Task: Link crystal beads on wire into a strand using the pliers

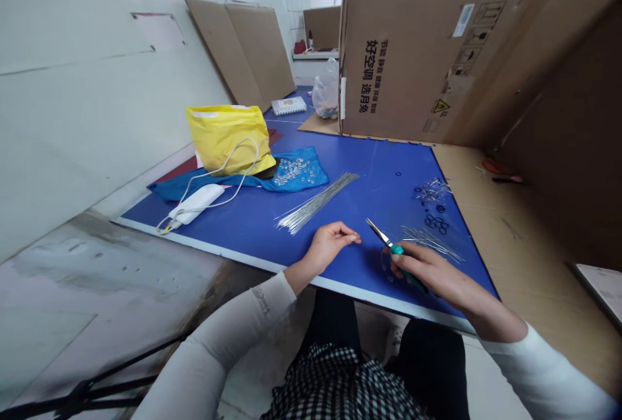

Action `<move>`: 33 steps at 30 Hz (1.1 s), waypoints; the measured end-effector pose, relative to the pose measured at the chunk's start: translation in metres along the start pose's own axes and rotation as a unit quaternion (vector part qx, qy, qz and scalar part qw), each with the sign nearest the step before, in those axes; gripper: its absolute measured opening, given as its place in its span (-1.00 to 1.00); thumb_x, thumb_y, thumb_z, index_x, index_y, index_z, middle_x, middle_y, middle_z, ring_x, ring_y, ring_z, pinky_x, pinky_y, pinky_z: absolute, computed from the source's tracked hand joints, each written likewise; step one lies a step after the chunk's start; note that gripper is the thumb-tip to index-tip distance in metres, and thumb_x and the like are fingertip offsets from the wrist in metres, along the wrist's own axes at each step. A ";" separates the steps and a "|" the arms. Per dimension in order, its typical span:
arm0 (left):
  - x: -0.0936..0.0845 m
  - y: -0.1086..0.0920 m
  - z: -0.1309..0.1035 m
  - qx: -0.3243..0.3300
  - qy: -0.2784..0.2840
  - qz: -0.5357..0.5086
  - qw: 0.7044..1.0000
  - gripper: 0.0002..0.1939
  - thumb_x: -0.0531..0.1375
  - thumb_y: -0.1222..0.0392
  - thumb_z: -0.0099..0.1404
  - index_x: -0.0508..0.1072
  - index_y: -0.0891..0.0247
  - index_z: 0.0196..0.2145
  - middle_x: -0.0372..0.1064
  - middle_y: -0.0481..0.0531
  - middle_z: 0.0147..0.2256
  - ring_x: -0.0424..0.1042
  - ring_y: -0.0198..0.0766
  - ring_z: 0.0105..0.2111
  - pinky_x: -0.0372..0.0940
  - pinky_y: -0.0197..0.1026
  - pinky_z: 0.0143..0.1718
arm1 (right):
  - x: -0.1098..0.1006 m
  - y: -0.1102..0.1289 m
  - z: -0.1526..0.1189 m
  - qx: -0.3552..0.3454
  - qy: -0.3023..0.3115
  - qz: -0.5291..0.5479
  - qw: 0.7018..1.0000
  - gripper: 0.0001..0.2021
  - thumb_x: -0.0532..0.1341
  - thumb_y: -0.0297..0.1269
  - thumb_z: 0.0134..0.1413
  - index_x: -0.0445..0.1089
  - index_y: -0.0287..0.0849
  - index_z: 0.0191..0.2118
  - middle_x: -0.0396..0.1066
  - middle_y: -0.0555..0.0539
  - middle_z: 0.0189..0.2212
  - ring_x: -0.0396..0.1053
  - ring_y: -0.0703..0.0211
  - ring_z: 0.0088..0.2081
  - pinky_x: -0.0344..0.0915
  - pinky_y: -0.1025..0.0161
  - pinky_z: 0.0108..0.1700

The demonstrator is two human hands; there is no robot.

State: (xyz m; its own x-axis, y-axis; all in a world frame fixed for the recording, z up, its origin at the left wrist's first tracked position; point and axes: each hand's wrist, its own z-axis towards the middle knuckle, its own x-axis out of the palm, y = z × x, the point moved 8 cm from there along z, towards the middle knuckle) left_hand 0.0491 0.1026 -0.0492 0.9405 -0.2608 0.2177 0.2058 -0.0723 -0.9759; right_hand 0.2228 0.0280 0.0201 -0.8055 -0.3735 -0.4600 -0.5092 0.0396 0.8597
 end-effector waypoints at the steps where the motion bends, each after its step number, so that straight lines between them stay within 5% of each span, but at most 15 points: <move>1: 0.000 -0.001 0.000 0.002 0.001 0.004 1.000 -0.78 0.40 0.18 0.02 0.46 0.32 -0.44 0.54 0.04 -0.38 0.53 -0.25 -0.35 0.36 -0.15 -0.16 | 0.000 0.000 0.000 0.002 0.001 0.001 1.000 -0.68 0.09 0.02 0.14 0.36 -0.13 -0.40 0.42 -0.04 -0.42 0.33 0.11 -0.34 0.22 0.19 -0.26; 13: 0.001 -0.005 -0.006 -0.048 -0.022 -0.015 0.998 -0.75 0.40 0.18 0.02 0.44 0.33 -0.42 0.52 0.04 -0.42 0.53 -0.26 -0.39 0.40 -0.17 -0.24 | 0.000 0.004 0.000 0.006 0.000 -0.009 1.000 -0.67 0.08 0.02 0.14 0.34 -0.12 -0.42 0.38 -0.03 -0.45 0.29 0.14 -0.38 0.20 0.20 -0.30; 21: 0.013 -0.025 -0.028 -0.172 0.092 -0.009 0.981 -0.66 0.45 0.11 -0.01 0.44 0.37 -0.40 0.51 0.12 -0.42 0.52 -0.23 -0.42 0.42 -0.13 -0.29 | 0.002 0.002 0.006 0.008 0.016 -0.029 0.999 -0.69 0.09 0.02 0.15 0.34 -0.13 -0.37 0.42 -0.04 -0.40 0.33 0.11 -0.33 0.21 0.19 -0.25; 33: 0.006 -0.032 -0.037 -0.257 0.138 0.030 0.956 -0.65 0.47 0.14 -0.06 0.47 0.39 -0.41 0.50 0.12 -0.44 0.51 -0.23 -0.44 0.41 -0.14 -0.33 | 0.020 0.007 0.016 0.022 0.068 0.088 0.994 -0.67 0.11 0.03 0.15 0.36 -0.16 -0.39 0.43 -0.09 -0.39 0.35 0.12 -0.33 0.24 0.17 -0.22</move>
State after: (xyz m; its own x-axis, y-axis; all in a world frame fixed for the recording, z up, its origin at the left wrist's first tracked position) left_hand 0.0384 0.0677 -0.0164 0.8251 -0.5177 0.2264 -0.0729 -0.4949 -0.8659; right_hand 0.1986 0.0359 0.0130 -0.8362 -0.4791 -0.2667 -0.3795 0.1545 0.9122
